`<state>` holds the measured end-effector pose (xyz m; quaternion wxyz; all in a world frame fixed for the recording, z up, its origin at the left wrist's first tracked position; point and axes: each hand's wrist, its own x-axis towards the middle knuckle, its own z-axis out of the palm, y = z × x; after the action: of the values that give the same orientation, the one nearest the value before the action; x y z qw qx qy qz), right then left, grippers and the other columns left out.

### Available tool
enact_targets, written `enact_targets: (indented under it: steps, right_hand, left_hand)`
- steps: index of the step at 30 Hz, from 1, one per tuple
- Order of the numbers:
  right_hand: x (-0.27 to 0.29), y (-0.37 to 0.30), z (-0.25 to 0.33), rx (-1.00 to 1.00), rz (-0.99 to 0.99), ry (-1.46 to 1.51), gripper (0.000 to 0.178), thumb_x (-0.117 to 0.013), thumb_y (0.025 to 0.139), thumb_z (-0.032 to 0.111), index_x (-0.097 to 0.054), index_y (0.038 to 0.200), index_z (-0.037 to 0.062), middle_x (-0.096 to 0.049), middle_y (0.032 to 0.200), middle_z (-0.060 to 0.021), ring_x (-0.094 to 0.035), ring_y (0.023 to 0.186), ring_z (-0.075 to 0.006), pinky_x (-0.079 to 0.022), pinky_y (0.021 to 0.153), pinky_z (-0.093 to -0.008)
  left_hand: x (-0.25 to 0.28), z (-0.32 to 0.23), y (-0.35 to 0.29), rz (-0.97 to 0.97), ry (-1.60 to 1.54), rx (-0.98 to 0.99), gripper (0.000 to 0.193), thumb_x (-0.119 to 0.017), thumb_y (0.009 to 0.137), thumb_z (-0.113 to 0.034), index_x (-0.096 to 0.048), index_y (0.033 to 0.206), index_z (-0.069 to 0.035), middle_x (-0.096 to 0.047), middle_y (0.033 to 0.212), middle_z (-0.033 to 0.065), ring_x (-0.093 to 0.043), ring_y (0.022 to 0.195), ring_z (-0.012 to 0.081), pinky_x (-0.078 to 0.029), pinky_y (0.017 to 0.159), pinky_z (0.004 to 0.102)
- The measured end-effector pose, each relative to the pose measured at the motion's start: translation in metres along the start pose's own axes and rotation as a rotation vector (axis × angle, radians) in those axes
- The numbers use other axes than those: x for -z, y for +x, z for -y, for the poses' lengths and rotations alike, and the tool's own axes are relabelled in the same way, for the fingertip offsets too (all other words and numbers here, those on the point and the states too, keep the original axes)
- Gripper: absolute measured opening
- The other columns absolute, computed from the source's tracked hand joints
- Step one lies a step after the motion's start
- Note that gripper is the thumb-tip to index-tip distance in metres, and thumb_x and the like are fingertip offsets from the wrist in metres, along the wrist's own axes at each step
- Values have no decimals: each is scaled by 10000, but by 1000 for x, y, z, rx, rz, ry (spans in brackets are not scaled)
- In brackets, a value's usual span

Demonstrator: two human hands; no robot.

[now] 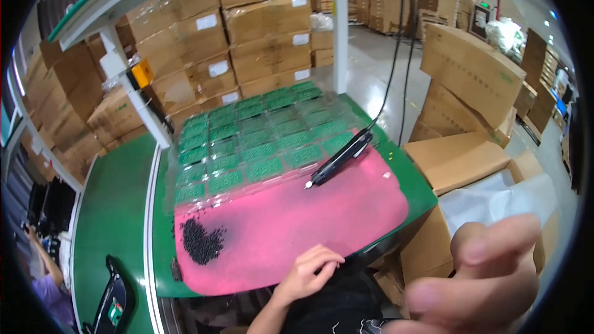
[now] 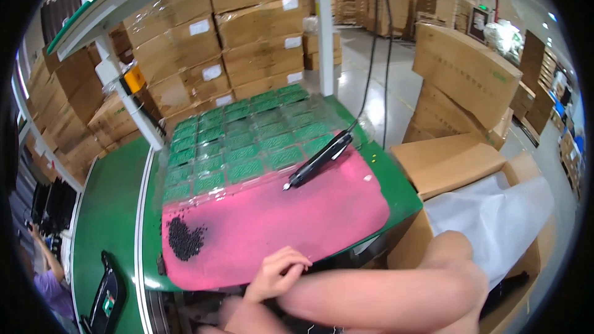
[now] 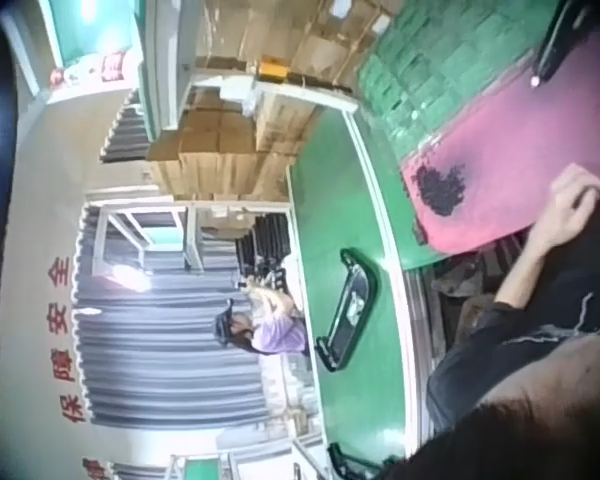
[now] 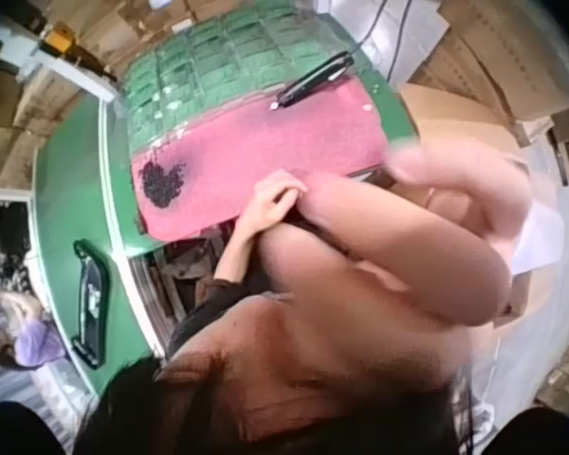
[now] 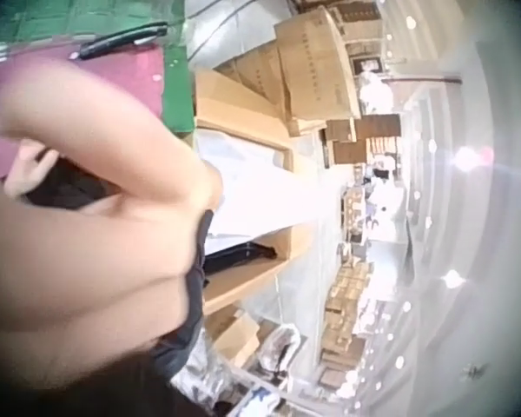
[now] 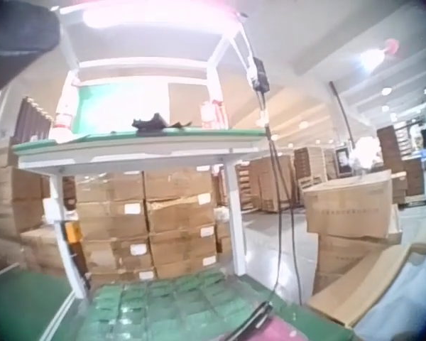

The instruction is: The recorder installs a PCB into a plastic housing and secures it with screws using an electric screwdriver.

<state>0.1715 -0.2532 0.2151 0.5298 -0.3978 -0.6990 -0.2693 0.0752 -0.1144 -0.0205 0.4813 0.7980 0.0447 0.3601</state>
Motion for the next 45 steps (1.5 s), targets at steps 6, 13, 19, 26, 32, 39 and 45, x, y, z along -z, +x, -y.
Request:
enact_targets:
  steps: [6,13,19,26,32,39,45]
  right_hand:
    - [51,-72,-85,629,405,-131,103,-552,857,112,-612,802,48,-622,804,-81,-628,764,-198,-530,689,-337]
    - [233,-292,-172,-862,512,-1445,699,-694,801,245,-415,1409,43,-428,1424,-250,-433,1279,-415,-356,1046,-540]
    - [366,-410,-100,-1667,51,-1884,728,-618,895,372,-337,1461,11,-319,1520,-225,-351,1381,-405,-275,1118,-566]
    - [424,-494,14,-2445,552,-1403,841,-604,892,241,-142,1546,-17,-476,1418,-275,-455,1344,-399,-385,1103,-495]
    - [392,-507,23,-2474,353,-1263,1047,-599,845,40,152,1568,131,-543,1339,-307,-642,1113,-408,-551,932,-482]
    - [462,-352,42,-1910,153,-1235,369,-526,688,32,-710,1007,38,-710,910,-181,-714,744,-317,-584,606,-437]
    - [356,-156,22,-1486,-394,-613,124,-549,929,181,-570,882,69,-499,597,2,-504,422,-107,-371,383,-260]
  left_hand:
    - [-14,-10,-72,422,-216,244,113,-627,919,-87,-679,997,-24,-667,935,144,-665,871,306,-527,798,362]
    - [-37,55,-176,578,48,307,225,-683,837,-36,-661,1060,-52,-644,1042,147,-628,1002,328,-503,889,391]
    - [-65,45,-134,660,-54,320,191,-608,915,-33,-640,1103,-27,-617,1090,167,-604,1036,342,-483,902,367]
    - [-87,41,-91,783,-135,240,155,-597,944,-66,-642,1083,-14,-636,1058,178,-621,1006,349,-492,887,381]
    - [-95,54,-90,779,-139,157,135,-602,937,-57,-655,1056,-20,-650,1047,179,-626,1010,358,-497,881,397]
    - [-95,52,-93,765,-153,135,110,-606,929,-33,-660,1023,-14,-659,998,176,-645,959,353,-506,845,384]
    - [-73,8,-74,543,-181,150,98,-583,937,-35,-664,970,10,-669,950,151,-663,900,296,-519,792,347]
